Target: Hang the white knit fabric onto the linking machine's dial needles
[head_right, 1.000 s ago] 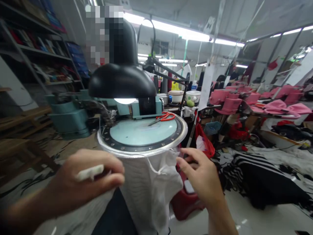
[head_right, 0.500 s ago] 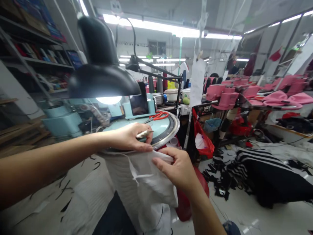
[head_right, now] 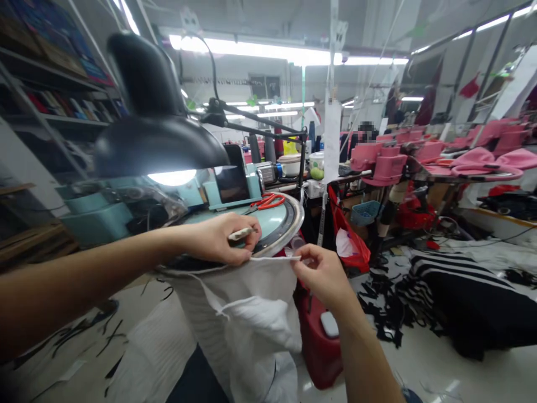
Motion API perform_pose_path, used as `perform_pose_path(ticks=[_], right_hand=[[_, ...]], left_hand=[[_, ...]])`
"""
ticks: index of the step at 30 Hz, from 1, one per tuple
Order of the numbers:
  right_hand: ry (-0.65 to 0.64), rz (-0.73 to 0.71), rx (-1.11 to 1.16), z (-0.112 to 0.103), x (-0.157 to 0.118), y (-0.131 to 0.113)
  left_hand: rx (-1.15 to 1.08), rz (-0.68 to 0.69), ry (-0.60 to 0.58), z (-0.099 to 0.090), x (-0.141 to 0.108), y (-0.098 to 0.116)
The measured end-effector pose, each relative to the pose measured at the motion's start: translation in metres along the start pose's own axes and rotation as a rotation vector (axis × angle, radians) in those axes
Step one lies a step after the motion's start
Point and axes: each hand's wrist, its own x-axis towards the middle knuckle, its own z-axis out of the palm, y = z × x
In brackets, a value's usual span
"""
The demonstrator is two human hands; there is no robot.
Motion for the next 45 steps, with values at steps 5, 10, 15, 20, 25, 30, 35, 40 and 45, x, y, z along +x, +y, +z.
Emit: perform_pose_path(ticks=[5,10,15,20,25,30,35,40,45], right_hand=[[-0.219,-0.03,0.144,0.003,-0.005,-0.006],[-0.002,-0.268,-0.08,0.014,0.001,-0.018],[0.022,-0.264,-0.112,0.011,0.005,-0.017],[0.023,-0.291,-0.115,0.009,0.006,-0.018],[0.011,-0.294,-0.097,0.008,0.008,-0.017],[-0.002,-0.297,-0.064,0.007,0.011,-0.015],[-0.023,-0.281,-0.049,0.009,0.007,-0.016],[-0.008,-0.293,-0.047,0.012,0.004,-0.018],[-0.002,-0.255,-0.027,0.015,0.004,-0.019]], left_hand=[[-0.042,0.024,0.008,0.001,0.001,-0.005],[-0.149,0.033,-0.048,-0.002,0.002,-0.009],[-0.097,-0.002,-0.032,-0.001,0.006,-0.001],[-0.086,-0.01,-0.05,0.0,0.009,0.0],[-0.076,-0.065,-0.006,0.004,0.011,0.001],[-0.037,-0.091,0.03,0.008,0.013,0.002],[-0.032,-0.073,0.032,0.008,0.014,0.003],[-0.011,-0.082,0.057,0.009,0.014,0.004],[-0.018,-0.09,0.063,0.011,0.014,0.002]])
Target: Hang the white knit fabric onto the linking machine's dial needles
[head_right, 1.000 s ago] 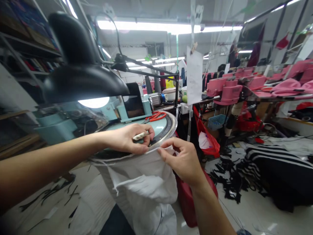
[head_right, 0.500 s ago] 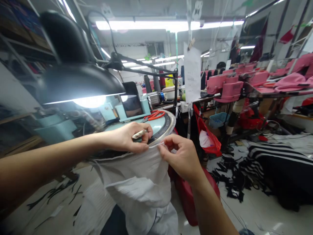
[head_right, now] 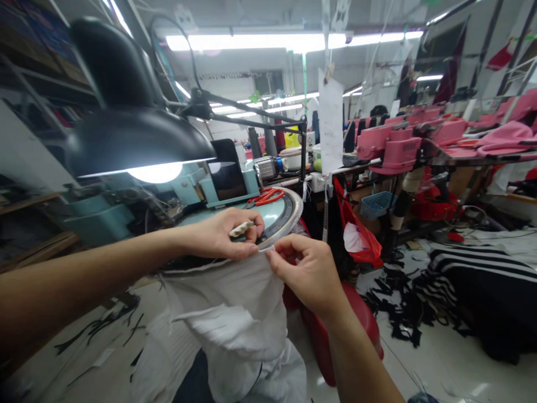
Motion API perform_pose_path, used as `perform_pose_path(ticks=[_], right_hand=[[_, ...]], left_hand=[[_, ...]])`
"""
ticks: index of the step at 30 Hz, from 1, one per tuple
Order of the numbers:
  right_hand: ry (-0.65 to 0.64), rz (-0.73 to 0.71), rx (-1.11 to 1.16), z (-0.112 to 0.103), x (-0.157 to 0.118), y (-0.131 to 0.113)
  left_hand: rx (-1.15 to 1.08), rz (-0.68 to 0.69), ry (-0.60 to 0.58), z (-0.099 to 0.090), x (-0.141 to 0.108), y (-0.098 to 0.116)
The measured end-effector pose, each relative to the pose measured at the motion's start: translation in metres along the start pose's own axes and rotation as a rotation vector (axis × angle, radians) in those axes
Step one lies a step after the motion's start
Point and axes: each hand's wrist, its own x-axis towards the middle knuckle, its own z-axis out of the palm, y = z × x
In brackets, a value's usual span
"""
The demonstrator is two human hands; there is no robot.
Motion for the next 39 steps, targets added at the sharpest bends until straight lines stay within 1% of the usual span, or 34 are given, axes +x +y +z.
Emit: perform_pose_path(ticks=[8,12,15,16,17,18,19,20,21,22,23,24,25,26,27,28,29,30,31,32,34,35,36,37,38,39], right_hand=[[-0.053,0.098,0.082,0.002,-0.002,0.0],[-0.08,0.141,0.106,0.004,0.004,0.002],[-0.088,0.198,0.089,0.006,0.004,0.003],[-0.064,0.201,0.048,0.008,-0.001,0.002],[0.003,0.179,-0.025,0.011,-0.01,0.0],[0.107,0.129,-0.127,0.017,-0.021,-0.003],[0.224,0.046,-0.239,0.025,-0.035,-0.007],[0.34,-0.071,-0.353,0.036,-0.049,-0.011],[0.398,-0.185,-0.439,0.049,-0.063,-0.015],[0.373,-0.314,-0.482,0.063,-0.074,-0.019],[0.29,-0.429,-0.523,0.079,-0.081,-0.023],[0.177,-0.479,-0.588,0.094,-0.084,-0.026],[0.071,-0.468,-0.68,0.108,-0.084,-0.028],[-0.013,-0.413,-0.766,0.118,-0.081,-0.03],[-0.079,-0.343,-0.83,0.125,-0.076,-0.032],[-0.119,-0.274,-0.865,0.127,-0.072,-0.034],[-0.135,-0.217,-0.867,0.124,-0.069,-0.037],[-0.135,-0.169,-0.843,0.119,-0.068,-0.041],[-0.117,-0.121,-0.802,0.112,-0.069,-0.045],[-0.1,-0.064,-0.742,0.106,-0.073,-0.049],[-0.088,0.1,-0.566,0.099,-0.083,-0.057],[-0.106,0.176,-0.471,0.1,-0.087,-0.06],[-0.133,0.218,-0.405,0.104,-0.089,-0.061],[-0.153,0.216,-0.39,0.11,-0.09,-0.062],[-0.158,0.166,-0.433,0.117,-0.089,-0.062],[-0.142,0.072,-0.518,0.125,-0.086,-0.061]], left_hand=[[-0.017,-0.011,0.008,0.002,0.001,-0.001],[-0.009,-0.003,-0.008,0.001,0.001,0.001],[-0.008,0.006,-0.025,-0.001,-0.001,-0.001],[-0.01,0.009,-0.027,-0.001,-0.002,-0.002],[-0.009,0.013,-0.024,-0.001,-0.002,-0.003],[-0.003,0.023,-0.01,0.001,-0.003,-0.004],[0.005,0.038,0.01,0.003,-0.002,-0.005],[0.015,0.058,0.03,0.006,-0.001,-0.006],[0.026,0.08,0.06,0.009,0.001,-0.007],[0.033,0.103,0.104,0.011,0.004,-0.008],[0.032,0.126,0.163,0.011,0.006,-0.009],[0.033,0.147,0.25,0.01,0.006,-0.011],[0.041,0.166,0.351,0.006,0.003,-0.012],[0.065,0.18,0.465,0.001,-0.005,-0.014],[0.098,0.194,0.573,-0.004,-0.018,-0.017],[0.134,0.215,0.675,-0.009,-0.036,-0.02],[0.168,0.233,0.761,-0.011,-0.058,-0.025],[0.189,0.276,0.817,-0.011,-0.082,-0.031],[0.173,0.344,0.895,-0.008,-0.107,-0.038],[0.15,0.382,0.956,-0.002,-0.13,-0.047],[0.197,0.369,1.035,0.016,-0.166,-0.065],[0.244,0.362,1.063,0.024,-0.177,-0.073],[0.299,0.352,1.069,0.031,-0.183,-0.079],[0.356,0.347,1.056,0.035,-0.186,-0.084],[0.405,0.355,1.025,0.037,-0.185,-0.087],[0.441,0.37,0.983,0.036,-0.182,-0.089]])
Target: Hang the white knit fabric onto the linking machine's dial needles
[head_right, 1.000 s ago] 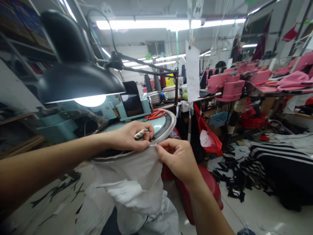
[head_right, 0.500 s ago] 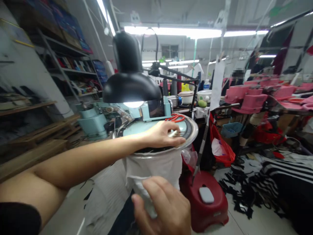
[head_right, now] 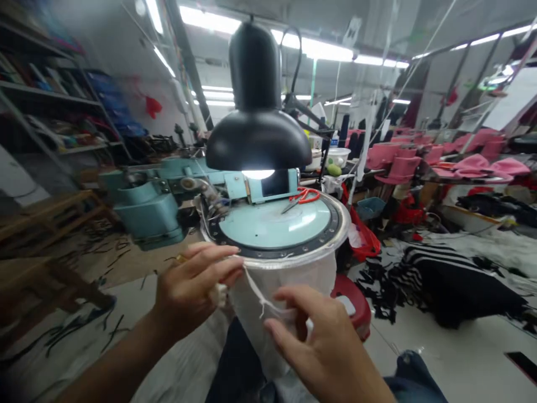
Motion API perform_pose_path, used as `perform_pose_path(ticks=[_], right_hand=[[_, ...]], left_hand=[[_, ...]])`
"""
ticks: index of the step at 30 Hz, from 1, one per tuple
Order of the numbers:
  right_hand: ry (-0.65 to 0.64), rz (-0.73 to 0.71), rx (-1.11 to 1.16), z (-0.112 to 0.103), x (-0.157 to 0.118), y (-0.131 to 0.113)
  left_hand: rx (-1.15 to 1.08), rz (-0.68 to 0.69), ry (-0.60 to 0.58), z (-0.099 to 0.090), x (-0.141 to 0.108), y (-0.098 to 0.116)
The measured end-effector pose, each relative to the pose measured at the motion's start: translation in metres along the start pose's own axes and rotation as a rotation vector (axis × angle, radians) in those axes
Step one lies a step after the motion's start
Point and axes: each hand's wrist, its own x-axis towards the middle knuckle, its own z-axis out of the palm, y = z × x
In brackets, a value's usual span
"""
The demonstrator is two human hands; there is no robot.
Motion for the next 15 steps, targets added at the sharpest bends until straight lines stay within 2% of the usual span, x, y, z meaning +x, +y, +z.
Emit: perform_pose_path(ticks=[2,4,8,11,15], right_hand=[[0.108,-0.172,-0.178,0.011,0.007,-0.006],[0.191,-0.263,-0.21,0.017,0.011,-0.011],[0.29,-0.192,-0.148,0.017,0.01,-0.013],[0.232,-0.19,-0.223,0.019,0.011,-0.006],[0.092,-0.341,-0.279,0.031,0.014,-0.01]], left_hand=[[-0.027,0.07,-0.069,0.003,0.007,-0.007],[-0.082,0.138,-0.088,0.001,0.015,-0.015],[-0.034,0.265,-0.104,-0.012,0.014,-0.032],[0.063,0.203,-0.11,-0.022,0.004,-0.045],[0.072,0.116,-0.149,-0.027,-0.009,-0.058]])
